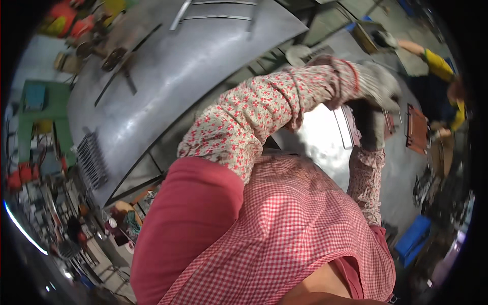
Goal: The person operates a spot welding machine on a metal grille fixture, removes the top clamp, and transfers the jig to a workbench. The person loads wire rods into the jig by hand, places the metal clamp on top, and returns the fixture to the machine to weld it.
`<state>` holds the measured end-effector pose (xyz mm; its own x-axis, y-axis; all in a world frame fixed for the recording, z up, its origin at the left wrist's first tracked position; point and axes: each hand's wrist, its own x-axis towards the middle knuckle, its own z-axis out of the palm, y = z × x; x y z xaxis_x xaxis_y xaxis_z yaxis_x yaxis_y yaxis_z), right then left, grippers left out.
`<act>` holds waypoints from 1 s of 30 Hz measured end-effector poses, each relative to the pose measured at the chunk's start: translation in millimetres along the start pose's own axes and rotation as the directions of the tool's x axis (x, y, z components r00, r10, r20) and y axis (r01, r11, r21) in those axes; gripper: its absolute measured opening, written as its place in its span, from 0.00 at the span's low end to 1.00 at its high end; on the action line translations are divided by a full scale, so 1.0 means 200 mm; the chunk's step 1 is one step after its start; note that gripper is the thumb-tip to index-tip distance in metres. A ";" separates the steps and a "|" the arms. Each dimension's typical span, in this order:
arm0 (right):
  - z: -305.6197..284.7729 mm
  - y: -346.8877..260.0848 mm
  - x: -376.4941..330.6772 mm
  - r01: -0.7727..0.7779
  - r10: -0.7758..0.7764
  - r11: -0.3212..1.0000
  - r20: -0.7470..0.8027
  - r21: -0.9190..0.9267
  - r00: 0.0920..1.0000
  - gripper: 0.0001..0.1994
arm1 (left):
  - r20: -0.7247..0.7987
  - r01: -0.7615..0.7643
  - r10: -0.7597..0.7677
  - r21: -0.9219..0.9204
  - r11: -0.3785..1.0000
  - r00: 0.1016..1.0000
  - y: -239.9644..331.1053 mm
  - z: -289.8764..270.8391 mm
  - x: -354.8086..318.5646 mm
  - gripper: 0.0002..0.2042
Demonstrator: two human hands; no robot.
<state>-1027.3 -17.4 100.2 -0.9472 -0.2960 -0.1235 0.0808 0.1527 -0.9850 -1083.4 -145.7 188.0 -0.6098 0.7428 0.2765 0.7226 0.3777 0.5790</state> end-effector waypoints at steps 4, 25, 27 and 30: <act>0.14 0.17 0.50 -0.068 0.050 0.972 -0.084 -0.225 0.995 0.18 | -0.126 0.336 -0.365 -0.202 0.920 0.923 -0.58 0.03 -0.41 0.18; 0.04 0.37 0.31 -0.346 0.338 0.938 -0.275 0.019 0.900 0.24 | 0.568 0.811 -0.631 -0.557 0.177 0.528 -0.63 0.75 -0.86 0.21; -0.17 0.21 -0.11 -0.401 0.421 0.906 -0.375 0.133 0.826 0.23 | 0.685 0.779 -0.537 -0.622 -0.079 0.492 -0.70 0.93 -0.74 0.23; -0.37 0.39 -0.58 -0.214 0.399 0.909 -0.598 0.358 0.695 0.20 | 0.735 0.589 -0.161 -0.638 -0.496 0.659 -0.77 1.29 -0.46 0.17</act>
<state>-933.7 97.7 47.3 -0.8115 0.4194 -0.4070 0.3875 -0.1351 -0.9119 -1055.1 -129.3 -123.7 -0.2793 0.8347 -0.4747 -0.9255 -0.1024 0.3645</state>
